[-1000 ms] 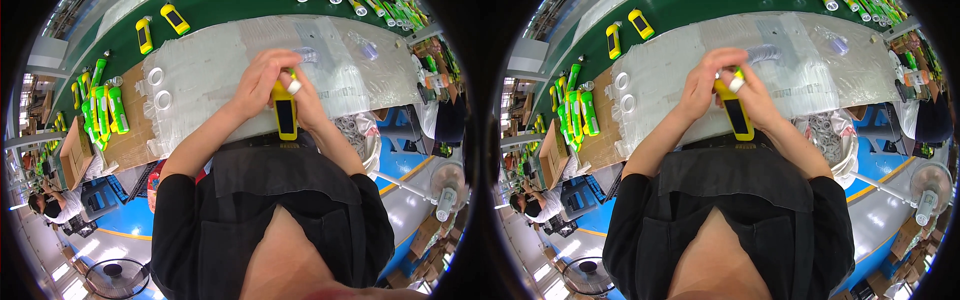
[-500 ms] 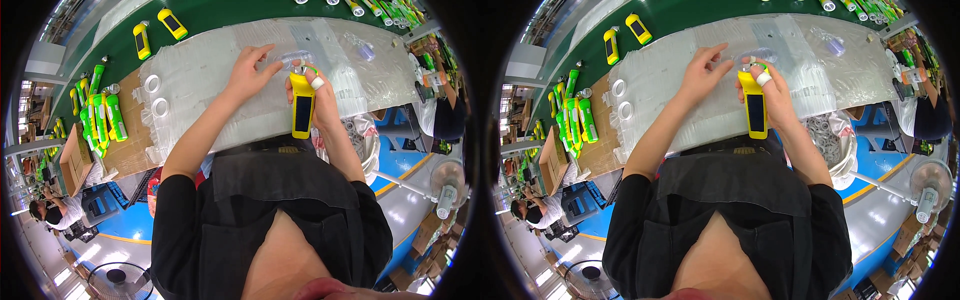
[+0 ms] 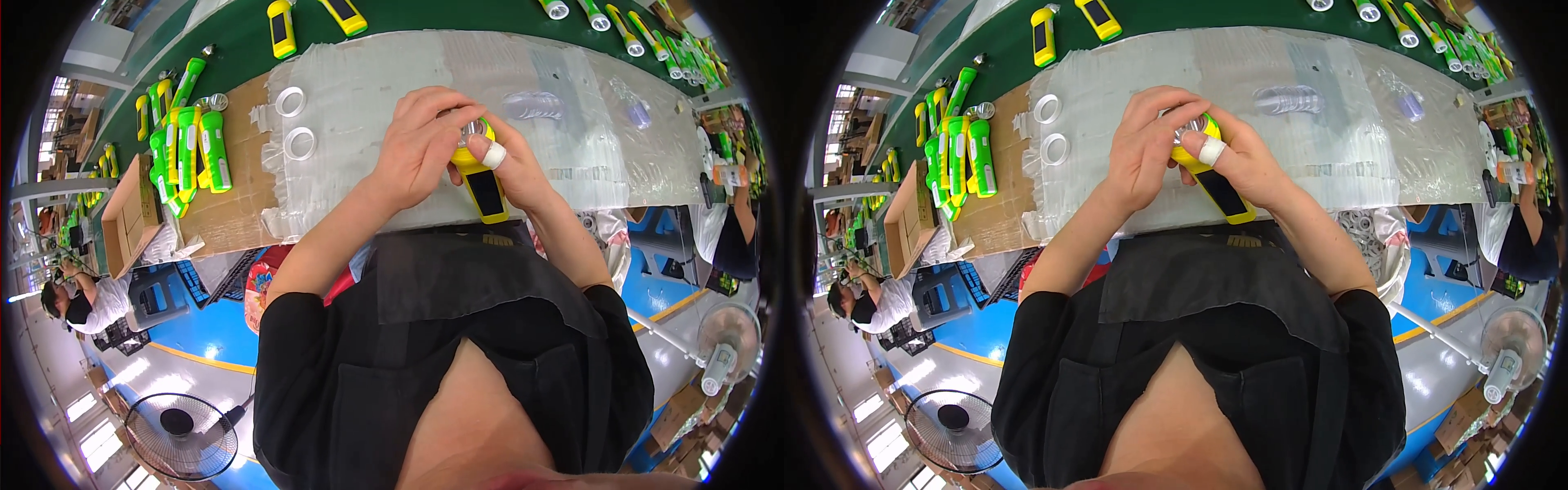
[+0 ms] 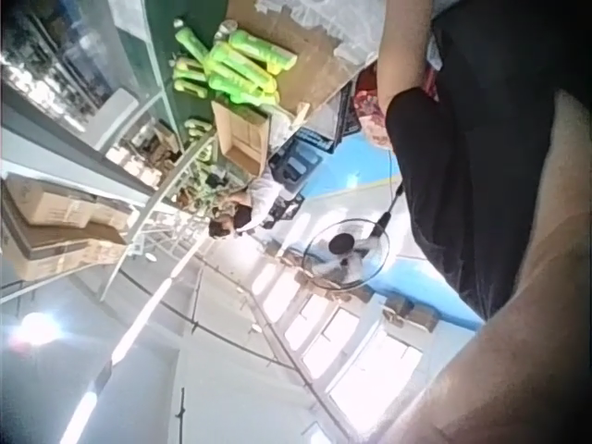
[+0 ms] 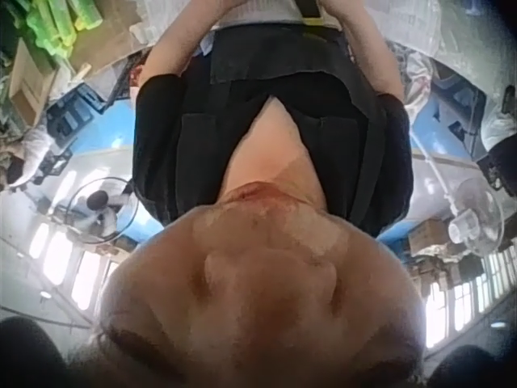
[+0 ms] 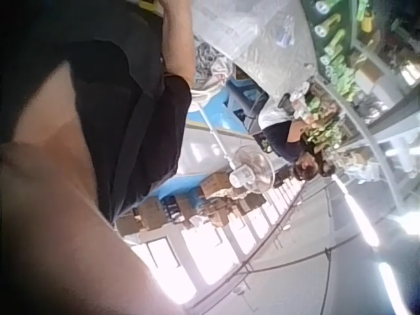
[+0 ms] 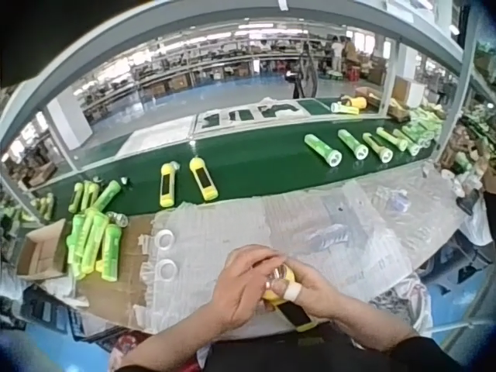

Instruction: Assembling flashlight components at a factory production line.

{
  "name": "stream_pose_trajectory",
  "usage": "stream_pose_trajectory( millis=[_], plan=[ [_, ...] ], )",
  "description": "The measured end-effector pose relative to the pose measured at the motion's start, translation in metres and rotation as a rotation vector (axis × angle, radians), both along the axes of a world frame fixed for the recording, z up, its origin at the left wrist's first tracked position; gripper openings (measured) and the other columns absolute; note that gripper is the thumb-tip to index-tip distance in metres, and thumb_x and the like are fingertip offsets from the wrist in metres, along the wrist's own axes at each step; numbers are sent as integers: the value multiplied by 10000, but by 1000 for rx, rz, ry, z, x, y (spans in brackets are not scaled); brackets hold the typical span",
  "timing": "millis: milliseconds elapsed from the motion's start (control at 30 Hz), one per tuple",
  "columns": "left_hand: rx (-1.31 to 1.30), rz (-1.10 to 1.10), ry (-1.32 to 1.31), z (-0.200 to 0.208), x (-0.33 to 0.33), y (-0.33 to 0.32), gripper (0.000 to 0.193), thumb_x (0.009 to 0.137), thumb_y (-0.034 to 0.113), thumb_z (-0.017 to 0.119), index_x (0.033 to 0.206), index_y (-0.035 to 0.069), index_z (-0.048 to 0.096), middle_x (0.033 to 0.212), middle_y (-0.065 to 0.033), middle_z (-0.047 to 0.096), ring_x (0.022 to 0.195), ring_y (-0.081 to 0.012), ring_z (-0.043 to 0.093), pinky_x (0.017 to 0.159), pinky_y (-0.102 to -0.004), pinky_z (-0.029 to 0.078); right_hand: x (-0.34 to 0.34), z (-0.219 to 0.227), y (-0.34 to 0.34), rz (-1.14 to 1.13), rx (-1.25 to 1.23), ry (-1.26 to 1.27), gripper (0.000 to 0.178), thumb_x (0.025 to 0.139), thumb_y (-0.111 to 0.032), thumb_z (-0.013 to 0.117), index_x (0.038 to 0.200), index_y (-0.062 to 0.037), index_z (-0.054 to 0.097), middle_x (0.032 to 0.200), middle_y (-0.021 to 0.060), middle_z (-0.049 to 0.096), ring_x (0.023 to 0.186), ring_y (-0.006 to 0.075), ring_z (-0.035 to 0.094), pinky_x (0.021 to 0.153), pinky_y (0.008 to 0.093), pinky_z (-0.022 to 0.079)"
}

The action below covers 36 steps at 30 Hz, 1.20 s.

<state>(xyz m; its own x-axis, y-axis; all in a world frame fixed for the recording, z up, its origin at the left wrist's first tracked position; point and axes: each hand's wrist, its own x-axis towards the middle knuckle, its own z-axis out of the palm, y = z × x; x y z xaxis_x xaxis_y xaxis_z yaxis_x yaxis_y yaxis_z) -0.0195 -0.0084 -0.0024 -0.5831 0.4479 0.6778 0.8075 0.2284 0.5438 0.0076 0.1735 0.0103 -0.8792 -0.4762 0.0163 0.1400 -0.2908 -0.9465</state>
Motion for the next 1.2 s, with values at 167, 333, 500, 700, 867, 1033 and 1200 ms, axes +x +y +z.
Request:
stream_pose_trajectory(
  millis=[167, 333, 500, 700, 867, 1033, 1200],
  plan=[
    [73, 48, -49, -3, 4, -8, 377, 979, 168, 371, 1155, -10, 653, 1220, -147, 587, 1145, -320, 505, 969, -400, 421, -7, -5, -18, 63, 6, 23, 392, 979, -327, 553, 1230, -35, 478, 933, 78, 603, 756, 159, 611, 683, 292, 497],
    [91, 140, 7, -3, -2, -19, 303, 945, 157, 455, 1123, 21, 659, 1237, -146, 584, 1153, -333, 518, 1013, -420, 349, -20, -5, -34, 70, -27, -28, 344, 998, -287, 510, 1240, -49, 460, 923, 69, 584, 745, 154, 605, 673, 285, 485],
    [39, 461, -5, 1, -31, -63, 433, 940, 338, 558, 1272, 61, 583, 1332, -208, 524, 1212, -388, 496, 988, -426, 442, -59, -3, -40, -74, -51, 281, 478, 959, -418, 527, 1250, -42, 480, 845, 109, 591, 704, 157, 572, 634, 290, 462],
    [-666, 864, -436, -29, -58, -172, 547, 782, 348, 766, 1271, 158, 610, 1208, -193, 592, 1087, -335, 582, 893, -426, 497, -83, -20, -32, -168, 19, 324, 407, 981, -352, 517, 1253, -51, 480, 846, 106, 587, 696, 155, 560, 638, 297, 460],
    [148, 430, -535, 16, -49, -107, 472, 839, 171, 726, 1287, 118, 585, 1059, -73, 601, 1004, -206, 604, 819, -346, 528, -81, -18, -32, -166, -22, 309, 307, 968, -206, 552, 1221, -40, 502, 837, 74, 604, 688, 135, 559, 647, 284, 467],
    [532, -62, -538, 50, -37, -41, 306, 786, 41, 778, 1048, 48, 620, 1072, -58, 624, 975, -151, 599, 817, -315, 535, -79, -18, -31, -156, 11, 316, 380, 961, -269, 552, 1249, -32, 479, 843, 84, 606, 714, 149, 577, 654, 291, 471],
    [18, 199, -50, 52, -41, -29, 260, 714, 176, 841, 942, 108, 737, 1084, -79, 600, 964, -201, 595, 756, -311, 513, -76, -19, -30, -141, -76, 332, 374, 961, -203, 559, 1279, -31, 464, 922, 82, 619, 735, 138, 587, 658, 284, 488]
  ],
)
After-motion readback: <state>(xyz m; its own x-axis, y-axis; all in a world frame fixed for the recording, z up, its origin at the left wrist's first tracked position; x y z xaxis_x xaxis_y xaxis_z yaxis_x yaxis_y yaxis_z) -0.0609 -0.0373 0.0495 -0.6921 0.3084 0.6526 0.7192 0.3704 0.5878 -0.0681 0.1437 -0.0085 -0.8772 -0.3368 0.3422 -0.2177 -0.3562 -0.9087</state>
